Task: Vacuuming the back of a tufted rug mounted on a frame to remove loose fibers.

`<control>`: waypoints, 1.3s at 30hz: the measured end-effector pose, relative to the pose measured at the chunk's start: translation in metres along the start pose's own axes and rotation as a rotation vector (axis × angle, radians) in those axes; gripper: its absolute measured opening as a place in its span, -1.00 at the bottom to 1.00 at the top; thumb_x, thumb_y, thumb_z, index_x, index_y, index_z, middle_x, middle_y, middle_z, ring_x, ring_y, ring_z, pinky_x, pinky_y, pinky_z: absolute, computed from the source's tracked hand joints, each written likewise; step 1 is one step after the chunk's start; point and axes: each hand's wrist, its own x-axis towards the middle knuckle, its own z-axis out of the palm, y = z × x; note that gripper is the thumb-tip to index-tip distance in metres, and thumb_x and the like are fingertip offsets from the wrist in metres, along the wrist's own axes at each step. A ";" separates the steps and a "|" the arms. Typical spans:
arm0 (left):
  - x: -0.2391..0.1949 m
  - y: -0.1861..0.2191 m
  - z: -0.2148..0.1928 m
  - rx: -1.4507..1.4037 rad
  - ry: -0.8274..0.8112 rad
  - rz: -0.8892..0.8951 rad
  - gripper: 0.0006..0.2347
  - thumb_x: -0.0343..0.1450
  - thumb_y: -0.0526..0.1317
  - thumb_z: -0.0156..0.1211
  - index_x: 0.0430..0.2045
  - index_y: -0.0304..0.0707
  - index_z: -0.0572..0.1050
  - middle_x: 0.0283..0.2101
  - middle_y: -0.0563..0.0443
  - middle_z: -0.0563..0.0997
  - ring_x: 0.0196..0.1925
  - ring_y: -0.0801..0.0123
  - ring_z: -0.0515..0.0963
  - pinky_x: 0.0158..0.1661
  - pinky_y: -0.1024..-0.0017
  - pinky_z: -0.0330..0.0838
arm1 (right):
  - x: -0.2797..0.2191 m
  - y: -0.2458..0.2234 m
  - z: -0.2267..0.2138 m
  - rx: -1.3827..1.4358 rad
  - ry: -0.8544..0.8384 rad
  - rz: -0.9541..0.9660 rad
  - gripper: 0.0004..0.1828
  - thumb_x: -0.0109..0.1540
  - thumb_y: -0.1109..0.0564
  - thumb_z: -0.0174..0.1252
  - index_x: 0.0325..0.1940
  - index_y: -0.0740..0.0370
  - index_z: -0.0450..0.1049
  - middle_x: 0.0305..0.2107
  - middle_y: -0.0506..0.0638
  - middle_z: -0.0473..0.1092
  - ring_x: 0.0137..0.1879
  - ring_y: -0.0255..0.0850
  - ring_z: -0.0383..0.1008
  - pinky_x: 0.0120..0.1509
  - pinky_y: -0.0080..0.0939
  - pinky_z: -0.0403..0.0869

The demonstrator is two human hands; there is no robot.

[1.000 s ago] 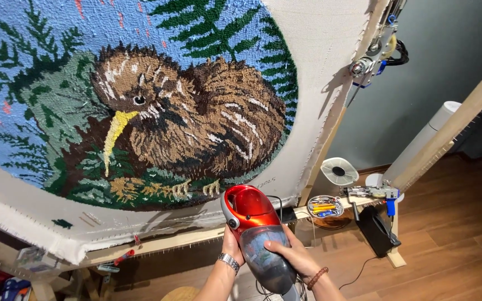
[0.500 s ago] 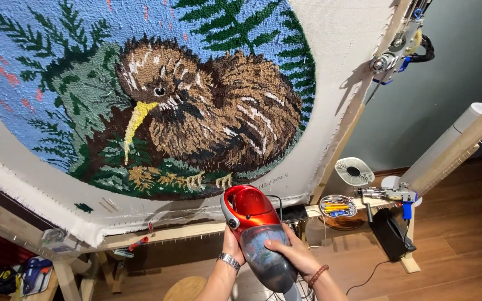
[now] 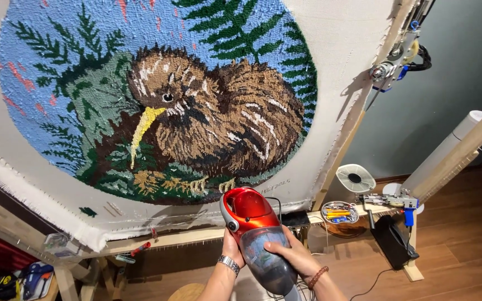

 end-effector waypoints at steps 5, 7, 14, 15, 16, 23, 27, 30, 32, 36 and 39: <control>0.007 -0.005 0.011 0.018 -0.019 -0.025 -0.51 0.36 0.31 0.07 -0.25 -0.11 0.63 -0.08 -0.23 0.72 -0.07 -0.08 0.64 -0.07 0.00 0.54 | -0.002 -0.001 -0.008 0.033 0.017 -0.006 0.03 0.00 -0.01 0.40 0.55 -0.08 0.21 0.18 0.20 0.52 0.19 0.05 0.58 0.21 0.06 0.59; 0.011 -0.007 0.015 0.024 -0.027 -0.036 -0.51 0.36 0.31 0.07 -0.25 -0.11 0.63 -0.08 -0.23 0.72 -0.07 -0.08 0.64 -0.07 0.00 0.54 | -0.001 0.000 -0.011 0.060 0.031 -0.020 -0.03 0.02 0.03 0.39 0.52 -0.06 0.26 0.15 0.22 0.53 0.16 0.06 0.59 0.18 0.05 0.59; 0.021 -0.010 0.023 0.048 -0.049 -0.072 -0.52 0.36 0.30 0.08 -0.25 -0.11 0.63 -0.08 -0.23 0.72 -0.07 -0.07 0.64 -0.08 0.00 0.55 | -0.002 -0.002 -0.015 0.085 0.094 -0.031 0.00 0.00 0.03 0.39 0.54 -0.07 0.24 0.18 0.20 0.51 0.19 0.06 0.57 0.23 0.06 0.57; 0.023 -0.009 0.024 0.051 -0.052 -0.075 -0.52 0.36 0.30 0.09 -0.26 -0.11 0.63 -0.08 -0.22 0.72 -0.07 -0.07 0.64 -0.08 0.00 0.55 | 0.000 -0.002 -0.015 0.093 0.098 -0.038 -0.01 0.00 0.04 0.39 0.53 -0.06 0.25 0.17 0.20 0.52 0.18 0.06 0.57 0.22 0.06 0.57; 0.024 -0.007 0.023 0.052 -0.053 -0.076 -0.52 0.36 0.30 0.09 -0.26 -0.11 0.63 -0.08 -0.22 0.72 -0.07 -0.07 0.64 -0.08 0.00 0.55 | 0.002 -0.002 -0.014 0.095 0.099 -0.038 -0.01 0.00 0.04 0.39 0.53 -0.06 0.25 0.17 0.20 0.52 0.18 0.06 0.57 0.22 0.06 0.57; 0.027 0.014 0.012 0.047 -0.052 -0.061 -0.53 0.36 0.29 0.10 -0.26 -0.11 0.63 -0.08 -0.22 0.72 -0.08 -0.06 0.64 -0.08 0.00 0.55 | 0.011 -0.014 0.006 0.048 0.072 -0.012 -0.02 0.01 0.00 0.39 0.52 -0.08 0.26 0.17 0.19 0.52 0.20 0.06 0.57 0.22 0.06 0.57; 0.026 0.032 0.001 0.033 -0.038 -0.032 -0.53 0.36 0.28 0.11 -0.26 -0.12 0.63 -0.08 -0.22 0.72 -0.08 -0.06 0.65 -0.09 0.00 0.55 | 0.015 -0.025 0.026 0.041 0.043 0.002 -0.02 0.02 0.00 0.38 0.54 -0.07 0.24 0.18 0.18 0.51 0.21 0.04 0.56 0.24 0.03 0.55; 0.023 0.047 -0.009 0.022 -0.024 -0.009 -0.54 0.36 0.28 0.12 -0.26 -0.12 0.63 -0.08 -0.22 0.72 -0.08 -0.05 0.65 -0.09 0.01 0.56 | 0.026 -0.024 0.039 0.038 0.024 -0.010 -0.02 0.02 0.03 0.39 0.54 -0.04 0.26 0.18 0.16 0.51 0.20 -0.01 0.56 0.24 -0.01 0.55; 0.019 0.056 -0.016 0.012 -0.014 0.011 -0.54 0.36 0.28 0.12 -0.27 -0.12 0.63 -0.08 -0.22 0.72 -0.08 -0.05 0.65 -0.09 0.01 0.56 | 0.037 -0.020 0.046 0.016 -0.003 -0.030 0.00 0.01 0.02 0.39 0.54 -0.04 0.24 0.20 0.14 0.48 0.22 0.00 0.54 0.24 0.02 0.55; 0.013 0.076 -0.030 -0.009 0.002 0.056 -0.54 0.36 0.27 0.13 -0.27 -0.12 0.63 -0.08 -0.22 0.73 -0.08 -0.05 0.65 -0.09 0.01 0.56 | 0.034 -0.031 0.070 0.066 -0.060 -0.025 -0.05 0.02 0.09 0.38 0.52 -0.01 0.28 0.17 0.23 0.51 0.19 0.08 0.56 0.21 0.08 0.56; 0.009 0.089 -0.037 -0.017 0.009 0.081 -0.55 0.36 0.27 0.14 -0.27 -0.12 0.63 -0.08 -0.22 0.73 -0.09 -0.05 0.65 -0.09 0.01 0.56 | 0.043 -0.028 0.080 0.065 -0.090 -0.050 -0.02 0.01 0.10 0.39 0.54 -0.02 0.28 0.19 0.21 0.51 0.20 0.06 0.56 0.22 0.04 0.55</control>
